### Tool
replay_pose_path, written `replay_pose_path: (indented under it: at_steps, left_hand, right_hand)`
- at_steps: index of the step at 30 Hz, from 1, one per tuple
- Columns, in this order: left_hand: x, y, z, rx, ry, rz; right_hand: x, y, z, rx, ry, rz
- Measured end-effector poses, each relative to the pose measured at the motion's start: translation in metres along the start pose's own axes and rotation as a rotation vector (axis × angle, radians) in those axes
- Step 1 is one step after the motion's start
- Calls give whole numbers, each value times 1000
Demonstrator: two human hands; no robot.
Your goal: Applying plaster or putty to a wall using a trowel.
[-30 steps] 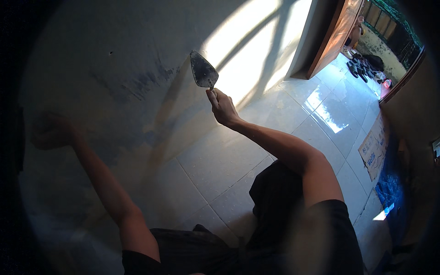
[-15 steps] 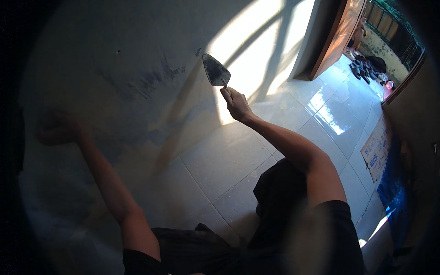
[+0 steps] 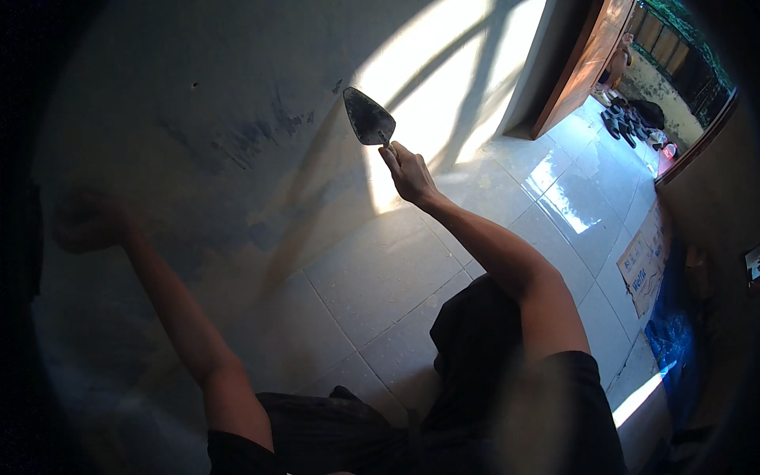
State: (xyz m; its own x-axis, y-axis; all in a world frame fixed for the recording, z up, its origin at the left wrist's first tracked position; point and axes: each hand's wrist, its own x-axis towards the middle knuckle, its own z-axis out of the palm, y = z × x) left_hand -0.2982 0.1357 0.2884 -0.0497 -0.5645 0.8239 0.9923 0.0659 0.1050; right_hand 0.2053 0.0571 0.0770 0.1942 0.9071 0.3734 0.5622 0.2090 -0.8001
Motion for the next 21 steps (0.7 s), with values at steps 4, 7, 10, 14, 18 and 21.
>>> replay_pose_path:
  at_steps: [4,7,10,14,18,21]
  left_hand:
    - [-7,-13,7,14,7,28]
    - [-9,-11,6,14,-13,-24]
    - [-5,-17,8,69,12,17]
    - [-3,-19,5,84,12,28]
    - [-2,-8,-2,-16,12,16]
    - [-4,-25,6,70,25,35]
  right_hand:
    - [4,-1,-4,-39,-9,-30]
    - [14,-12,-16,-67,-6,-53]
    - [23,-32,-19,-81,-14,-42]
    - [14,-24,-16,-51,-39,-17]
    - [5,-9,-7,-74,-90,-11]
    - [12,-41,-15,-20,-43,-8]
